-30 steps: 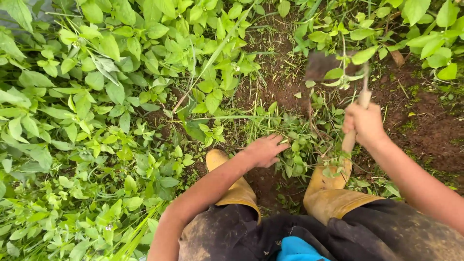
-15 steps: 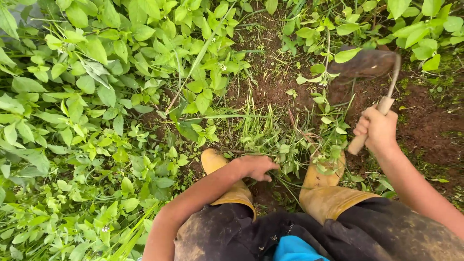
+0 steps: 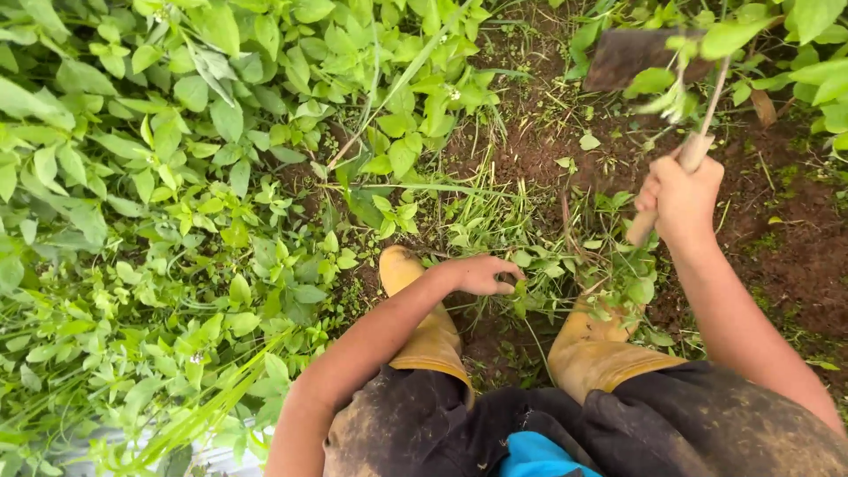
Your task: Removing unwanted plants and weeds from the soil using a hand hoe
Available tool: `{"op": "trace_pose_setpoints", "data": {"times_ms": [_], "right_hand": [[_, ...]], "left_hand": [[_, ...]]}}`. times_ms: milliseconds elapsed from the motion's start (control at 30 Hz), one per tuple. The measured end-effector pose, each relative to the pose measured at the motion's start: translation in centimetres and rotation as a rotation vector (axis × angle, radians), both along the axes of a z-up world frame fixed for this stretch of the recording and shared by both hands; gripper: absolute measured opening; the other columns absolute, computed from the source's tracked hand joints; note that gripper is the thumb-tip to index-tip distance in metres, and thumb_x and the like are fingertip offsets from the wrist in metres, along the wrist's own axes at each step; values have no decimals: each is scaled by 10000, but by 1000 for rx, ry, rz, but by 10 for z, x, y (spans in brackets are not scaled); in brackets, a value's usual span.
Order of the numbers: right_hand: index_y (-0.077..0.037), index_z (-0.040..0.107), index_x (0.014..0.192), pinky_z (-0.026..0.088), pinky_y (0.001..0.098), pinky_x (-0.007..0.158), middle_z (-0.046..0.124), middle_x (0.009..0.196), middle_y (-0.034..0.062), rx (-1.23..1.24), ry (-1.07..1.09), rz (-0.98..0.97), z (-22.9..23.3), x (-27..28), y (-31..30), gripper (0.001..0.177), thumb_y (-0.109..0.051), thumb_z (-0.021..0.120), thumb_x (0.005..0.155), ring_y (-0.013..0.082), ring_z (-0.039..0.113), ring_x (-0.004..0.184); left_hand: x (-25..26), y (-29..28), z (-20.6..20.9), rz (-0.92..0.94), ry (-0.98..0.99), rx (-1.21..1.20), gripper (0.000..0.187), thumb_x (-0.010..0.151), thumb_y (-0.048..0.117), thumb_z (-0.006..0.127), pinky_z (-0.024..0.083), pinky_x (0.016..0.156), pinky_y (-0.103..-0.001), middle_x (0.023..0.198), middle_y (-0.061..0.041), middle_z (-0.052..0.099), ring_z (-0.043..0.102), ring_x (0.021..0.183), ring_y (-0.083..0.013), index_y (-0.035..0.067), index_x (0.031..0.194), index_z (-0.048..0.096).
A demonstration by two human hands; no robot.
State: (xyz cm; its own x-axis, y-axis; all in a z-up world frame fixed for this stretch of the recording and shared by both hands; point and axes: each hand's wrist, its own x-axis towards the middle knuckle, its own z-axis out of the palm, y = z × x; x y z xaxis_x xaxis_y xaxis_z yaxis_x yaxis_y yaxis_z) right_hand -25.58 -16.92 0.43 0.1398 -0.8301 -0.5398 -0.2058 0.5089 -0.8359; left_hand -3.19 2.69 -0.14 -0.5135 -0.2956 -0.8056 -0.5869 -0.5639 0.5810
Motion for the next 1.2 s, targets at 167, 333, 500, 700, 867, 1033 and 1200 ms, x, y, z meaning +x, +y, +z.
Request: {"op": "trace_pose_setpoints", "data": {"times_ms": [167,333,500,700,867,1033,1200], "right_hand": [[-65,531,788,480,325,398,443,539,-3,181,33,157,-49,13,78,123,-13,522,899,116,466,388],[-29,545,727,415,380,325,427,488,39,324,154,309,-55,-5,66,132,-31,569,857,156,452,347],[-80,547,861,454,314,375,470,598,-19,-8,-17,92,-61,25,-20,72,-56,563,927,91,481,418],[1,552,681,388,384,372,475,467,99,181,170,443,-70,-10,130,237,-14,543,916,220,510,355],[-17,547,666,385,380,348,434,459,77,257,171,369,-36,-6,92,228,-31,575,892,188,446,338],[-84,501,648,365,363,318,392,431,78,44,62,175,-27,56,23,276,-56,571,914,167,459,330],[-96,477,635,433,389,346,435,427,81,9,-3,152,-66,98,75,257,25,547,851,208,487,302]], "left_hand": [[-3,26,5,189,-50,-97,565,1029,417,558,335,1196,-589,1555,-161,480,407,1463,-376,172,1528,459],[-7,45,14,249,-147,-213,453,1043,377,522,409,1150,-599,1472,-198,548,491,1395,-424,159,1439,524],[-11,55,60,318,-400,-342,416,1050,386,484,502,1070,-527,1384,-219,595,594,1293,-375,196,1414,548],[-2,76,40,349,-842,-662,391,1008,358,589,608,880,-521,1268,-147,544,623,1190,-371,174,1347,525],[8,60,-40,484,-895,-694,543,1015,370,608,577,964,-532,1356,-171,469,551,1286,-364,117,1450,402],[-4,48,-28,516,-620,-539,579,1038,271,549,619,892,-511,1332,-233,555,650,1190,-378,81,1526,304],[-24,68,-95,325,-578,-672,383,993,202,559,652,780,-430,1176,-200,670,737,1000,-310,32,1336,556]]}}
